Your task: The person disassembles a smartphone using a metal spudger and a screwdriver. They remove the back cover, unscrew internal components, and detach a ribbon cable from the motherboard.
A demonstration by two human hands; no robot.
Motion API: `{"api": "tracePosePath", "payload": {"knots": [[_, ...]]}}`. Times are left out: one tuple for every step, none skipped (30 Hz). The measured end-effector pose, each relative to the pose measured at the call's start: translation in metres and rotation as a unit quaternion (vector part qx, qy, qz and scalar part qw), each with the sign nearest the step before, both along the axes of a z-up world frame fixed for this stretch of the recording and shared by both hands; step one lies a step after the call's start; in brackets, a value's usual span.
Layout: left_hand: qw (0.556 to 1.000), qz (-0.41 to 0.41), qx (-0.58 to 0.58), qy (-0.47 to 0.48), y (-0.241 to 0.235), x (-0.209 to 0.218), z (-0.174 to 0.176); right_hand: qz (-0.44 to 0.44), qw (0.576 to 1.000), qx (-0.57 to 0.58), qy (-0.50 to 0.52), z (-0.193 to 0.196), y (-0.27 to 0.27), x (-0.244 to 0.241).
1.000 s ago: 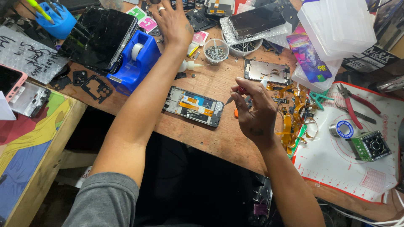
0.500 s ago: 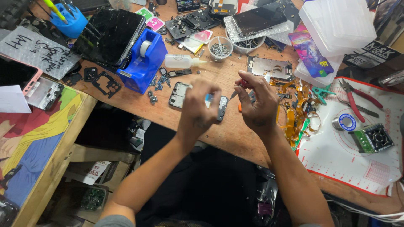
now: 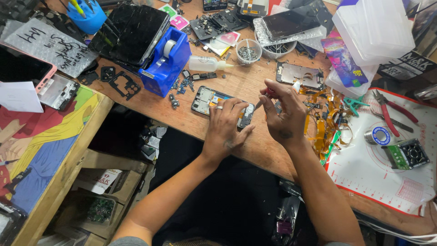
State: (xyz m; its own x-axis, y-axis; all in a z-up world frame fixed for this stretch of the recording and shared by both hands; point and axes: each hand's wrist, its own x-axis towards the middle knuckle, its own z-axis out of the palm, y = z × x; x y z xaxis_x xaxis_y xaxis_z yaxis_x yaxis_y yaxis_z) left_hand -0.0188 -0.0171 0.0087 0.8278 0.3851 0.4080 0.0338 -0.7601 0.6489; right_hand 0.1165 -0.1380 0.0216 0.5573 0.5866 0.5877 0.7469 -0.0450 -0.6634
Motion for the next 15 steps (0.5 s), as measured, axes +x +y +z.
{"api": "tracePosePath", "payload": {"knots": [[1.000, 0.000, -0.002, 0.004, 0.000, 0.000, -0.001, 0.003, 1.000, 0.004, 0.004, 0.000, 0.000, 0.000], [1.000, -0.001, -0.004, 0.007, 0.000, 0.000, -0.001, 0.007, 1.000, 0.007, 0.008, 0.000, 0.000, 0.000], [1.000, -0.001, -0.004, 0.006, 0.000, 0.000, -0.001, 0.010, 1.000, 0.011, 0.012, 0.000, 0.001, 0.000], [1.000, -0.001, -0.005, 0.005, 0.000, -0.001, 0.000, 0.008, 1.000, 0.008, 0.008, 0.001, 0.001, 0.000], [1.000, -0.002, -0.005, 0.004, 0.000, -0.001, 0.001, 0.005, 1.000, 0.005, 0.003, 0.001, 0.000, 0.000], [1.000, -0.010, -0.011, -0.005, 0.000, -0.002, 0.001, 0.003, 1.000, 0.002, -0.002, 0.002, 0.000, 0.001], [1.000, -0.019, -0.018, -0.013, 0.002, -0.003, 0.002, -0.002, 1.000, -0.006, -0.007, 0.002, -0.001, 0.001], [0.999, -0.028, -0.024, -0.021, 0.003, -0.003, 0.004, -0.006, 1.000, -0.014, -0.011, 0.003, -0.001, 0.000], [0.998, -0.020, -0.039, -0.036, 0.006, 0.000, 0.005, -0.010, 1.000, -0.021, -0.015, 0.003, -0.001, 0.000], [0.997, -0.013, -0.054, -0.052, 0.011, 0.006, 0.007, -0.004, 1.000, -0.013, -0.009, 0.003, 0.000, 0.001], [0.995, -0.005, -0.069, -0.066, 0.016, 0.011, 0.009, 0.002, 1.000, -0.004, -0.001, 0.003, 0.000, 0.001], [0.994, 0.009, -0.065, -0.082, 0.025, 0.017, 0.011, 0.008, 1.000, 0.004, 0.008, 0.003, 0.001, 0.001], [0.993, 0.023, -0.061, -0.099, 0.036, 0.025, 0.013, 0.000, 1.000, -0.004, -0.005, 0.003, 0.001, 0.001], [0.991, 0.036, -0.058, -0.116, 0.048, 0.033, 0.015, -0.007, 1.000, -0.011, -0.017, 0.003, 0.001, 0.000], [0.991, 0.048, -0.042, -0.119, 0.059, 0.043, 0.018, -0.015, 0.999, -0.019, -0.031, 0.004, 0.000, 0.001]]}}
